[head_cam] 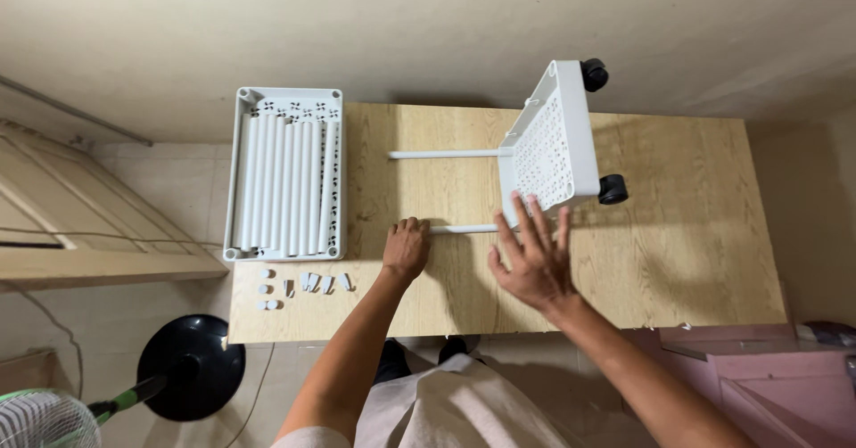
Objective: The person assembles a white plastic storage shelf by inserting cylindrical rods into perforated side panels and securing them with small plastic caps. The person repeatedly inserts and removes rods while working on a wooden table.
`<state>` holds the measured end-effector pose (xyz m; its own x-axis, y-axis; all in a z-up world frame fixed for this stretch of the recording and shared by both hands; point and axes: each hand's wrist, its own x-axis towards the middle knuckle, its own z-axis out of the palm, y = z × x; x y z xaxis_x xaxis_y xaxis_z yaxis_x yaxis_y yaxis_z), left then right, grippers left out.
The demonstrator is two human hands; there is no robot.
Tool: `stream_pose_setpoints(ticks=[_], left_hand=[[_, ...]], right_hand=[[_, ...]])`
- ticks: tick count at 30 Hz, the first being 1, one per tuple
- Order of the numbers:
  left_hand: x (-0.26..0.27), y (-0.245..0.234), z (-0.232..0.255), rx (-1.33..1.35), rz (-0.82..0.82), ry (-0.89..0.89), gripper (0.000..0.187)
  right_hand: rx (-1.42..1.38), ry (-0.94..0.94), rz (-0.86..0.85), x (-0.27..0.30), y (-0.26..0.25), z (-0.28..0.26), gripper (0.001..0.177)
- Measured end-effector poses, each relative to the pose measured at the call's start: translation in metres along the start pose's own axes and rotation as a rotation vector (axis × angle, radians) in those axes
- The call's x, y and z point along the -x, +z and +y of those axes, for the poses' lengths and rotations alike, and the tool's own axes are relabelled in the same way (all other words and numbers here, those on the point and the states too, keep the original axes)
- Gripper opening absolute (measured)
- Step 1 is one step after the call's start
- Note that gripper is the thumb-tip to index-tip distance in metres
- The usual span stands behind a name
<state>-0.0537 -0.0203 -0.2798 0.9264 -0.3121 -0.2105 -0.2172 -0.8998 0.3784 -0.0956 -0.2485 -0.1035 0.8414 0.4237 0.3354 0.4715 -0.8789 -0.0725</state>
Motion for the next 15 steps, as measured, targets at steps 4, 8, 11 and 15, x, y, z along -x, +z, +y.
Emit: stream_pose_setpoints(ticks=[4, 8, 11, 15], left_hand=[[-0.008, 0.001, 0.007, -0.114, -0.068, -0.022, 0.033], [-0.010, -0.001, 0.008, -0.118, -0.131, -0.034, 0.032], [-0.010, 0.000, 0.004, -0.098, -0.133, -0.036, 0.030], [-0.015, 0.004, 0.001, -0.094, -0.182, -0.054, 0.029]], right_hand=[[0.046, 0.023, -0.077, 0.015, 0.012, -0.008, 0.064], [0.094, 0.008, -0.019, 0.020, 0.016, -0.004, 0.058], [0.022, 0.024, 0.093, 0.018, 0.011, 0.002, 0.050], [-0.110, 0.040, 0.375, 0.039, 0.015, 0.023, 0.041]])
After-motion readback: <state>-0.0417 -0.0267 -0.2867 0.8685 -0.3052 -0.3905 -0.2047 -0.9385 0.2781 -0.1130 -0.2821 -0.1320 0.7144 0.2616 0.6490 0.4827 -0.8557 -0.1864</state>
